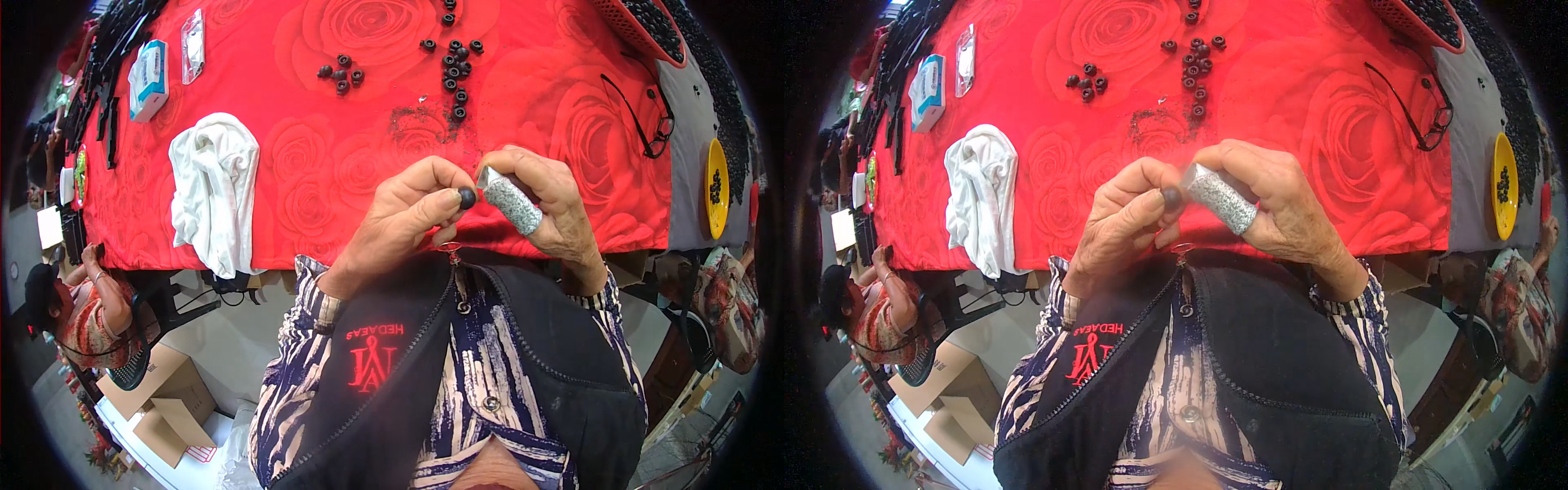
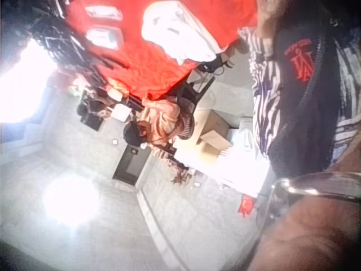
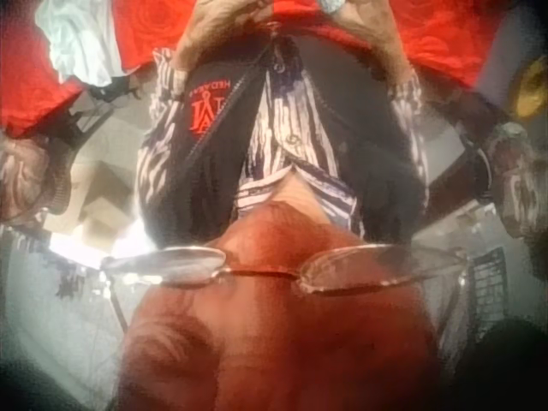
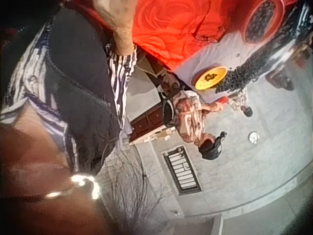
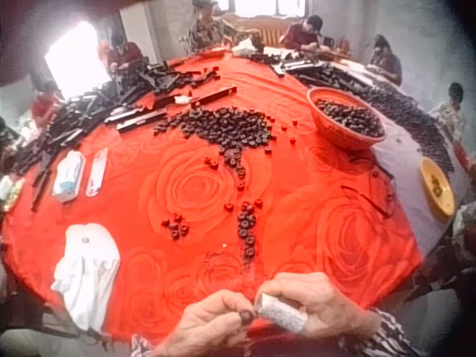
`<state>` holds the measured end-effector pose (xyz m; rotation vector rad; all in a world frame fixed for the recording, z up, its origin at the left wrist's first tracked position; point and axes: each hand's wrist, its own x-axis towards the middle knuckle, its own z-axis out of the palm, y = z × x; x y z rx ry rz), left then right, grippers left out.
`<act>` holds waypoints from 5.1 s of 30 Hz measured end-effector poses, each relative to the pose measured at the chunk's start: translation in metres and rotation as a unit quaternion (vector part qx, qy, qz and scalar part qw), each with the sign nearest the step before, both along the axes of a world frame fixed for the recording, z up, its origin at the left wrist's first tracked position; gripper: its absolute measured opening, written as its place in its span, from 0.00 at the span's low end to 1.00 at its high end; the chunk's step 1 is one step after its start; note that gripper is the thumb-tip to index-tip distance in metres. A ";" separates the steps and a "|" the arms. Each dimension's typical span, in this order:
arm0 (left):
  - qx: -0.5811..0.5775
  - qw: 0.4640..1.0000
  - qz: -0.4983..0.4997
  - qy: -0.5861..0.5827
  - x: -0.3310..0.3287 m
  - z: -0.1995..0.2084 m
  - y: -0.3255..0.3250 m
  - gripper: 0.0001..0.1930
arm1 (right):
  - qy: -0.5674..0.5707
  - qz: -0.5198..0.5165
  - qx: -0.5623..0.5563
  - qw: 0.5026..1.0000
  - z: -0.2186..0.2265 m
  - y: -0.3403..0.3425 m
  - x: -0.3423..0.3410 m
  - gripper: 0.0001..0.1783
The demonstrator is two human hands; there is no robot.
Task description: The person picks up small plastic pieces from the table one by one, sands each piece using an abrasive pad by hand, and places them back onto the table.
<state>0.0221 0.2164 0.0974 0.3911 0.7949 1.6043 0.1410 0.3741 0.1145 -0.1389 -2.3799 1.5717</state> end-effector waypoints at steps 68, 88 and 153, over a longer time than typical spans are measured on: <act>-0.020 0.999 -0.034 0.034 -0.005 -0.014 -0.001 0.10 | -0.027 0.026 0.031 0.999 -0.001 0.001 -0.003 0.12; -0.025 0.999 -0.034 0.024 -0.006 -0.013 0.000 0.11 | -0.040 0.032 0.032 0.998 0.000 0.002 -0.004 0.12; -0.011 0.978 -0.038 -0.204 -0.002 -0.033 0.000 0.12 | 0.217 -0.060 0.227 0.948 -0.025 -0.021 -0.009 0.24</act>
